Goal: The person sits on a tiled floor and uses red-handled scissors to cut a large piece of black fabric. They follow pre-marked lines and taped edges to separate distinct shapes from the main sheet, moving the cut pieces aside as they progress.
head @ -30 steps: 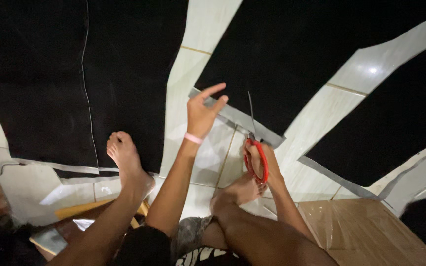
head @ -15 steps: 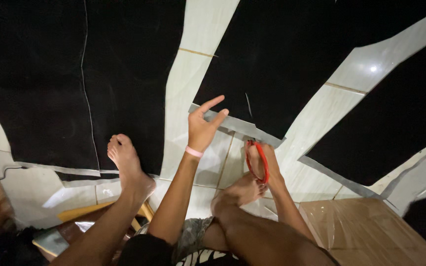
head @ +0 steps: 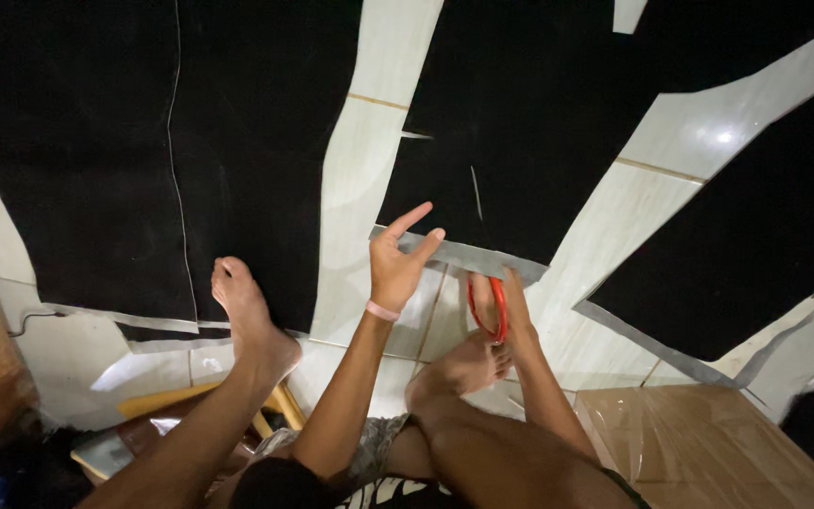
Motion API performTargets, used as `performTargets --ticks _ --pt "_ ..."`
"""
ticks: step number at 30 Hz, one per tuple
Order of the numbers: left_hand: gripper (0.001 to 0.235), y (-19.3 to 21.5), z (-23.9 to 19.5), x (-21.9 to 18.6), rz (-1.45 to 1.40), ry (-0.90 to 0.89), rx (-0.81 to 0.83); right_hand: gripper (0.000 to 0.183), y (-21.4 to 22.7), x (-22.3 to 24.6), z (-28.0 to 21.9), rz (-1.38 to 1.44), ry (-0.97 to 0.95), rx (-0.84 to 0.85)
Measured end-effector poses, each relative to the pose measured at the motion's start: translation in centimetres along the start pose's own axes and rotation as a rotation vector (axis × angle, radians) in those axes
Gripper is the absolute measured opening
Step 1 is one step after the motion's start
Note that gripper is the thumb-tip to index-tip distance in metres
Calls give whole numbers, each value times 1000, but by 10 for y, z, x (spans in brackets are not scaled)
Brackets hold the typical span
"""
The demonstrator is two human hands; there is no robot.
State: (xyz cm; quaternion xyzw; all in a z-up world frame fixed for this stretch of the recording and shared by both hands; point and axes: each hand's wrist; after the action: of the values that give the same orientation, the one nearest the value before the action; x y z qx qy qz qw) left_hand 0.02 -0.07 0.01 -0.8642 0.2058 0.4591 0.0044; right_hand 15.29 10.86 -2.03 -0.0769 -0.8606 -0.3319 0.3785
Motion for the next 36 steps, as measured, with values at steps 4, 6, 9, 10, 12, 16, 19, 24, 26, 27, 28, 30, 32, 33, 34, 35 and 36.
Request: performTargets --ticks 4,6,9,10,12,16,19,24,26,27,28,30,32,33,34,35,36 --pt "43 -3 -4 1 21 -68 12 37 7 4 13 8 -150 98" --pt "44 -3 -8 2 32 -97 14 39 9 8 17 8 -169 110" --pt "45 -3 -9 4 43 -65 8 41 10 8 22 -25 -139 86" --pt "45 -2 -8 4 16 -60 15 41 9 6 23 -49 -149 86" --pt "45 -1 -8 7 9 -75 14 35 6 -1 24 -50 -48 55" --pt "45 -2 -8 7 34 -17 -6 24 -1 -15 28 -4 229 -80" --pt "46 -2 -8 2 23 44 -7 21 -5 -20 29 -8 202 -98" --pt "44 5 -6 6 62 -118 -15 21 -3 -32 31 -55 58 47" --pt "44 4 -7 8 69 -150 -14 19 -5 -35 34 -34 204 -5" --pt "45 5 -6 6 92 -12 -14 20 -7 -35 36 -63 253 -15" --pt "47 9 -4 2 114 123 -12 22 -8 -33 37 -90 302 -28" --pt "45 25 3 -15 201 15 35 29 -8 -28 38 -77 234 -19" --pt "38 60 18 -40 345 -288 75 46 -3 -19 33 6 -3 23" --pt "35 84 29 -54 426 -347 71 48 4 -16 27 184 -122 140" --pt "35 103 45 -66 399 -440 -43 50 10 -11 21 364 -235 254" --pt "42 118 59 -75 257 -232 -173 52 15 -8 16 546 -347 368" --pt "50 125 64 -75 -63 -265 -152 49 22 -8 4 596 -408 461"
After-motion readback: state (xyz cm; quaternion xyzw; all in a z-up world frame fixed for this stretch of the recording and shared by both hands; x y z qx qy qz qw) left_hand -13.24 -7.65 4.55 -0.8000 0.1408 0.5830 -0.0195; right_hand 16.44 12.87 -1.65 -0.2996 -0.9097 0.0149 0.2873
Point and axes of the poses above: each hand's wrist, its own z-axis towards the middle knuckle, its own y-axis out of the back of the hand, x = y × z, and after that the axes turned 12 degrees about -x, right-handed
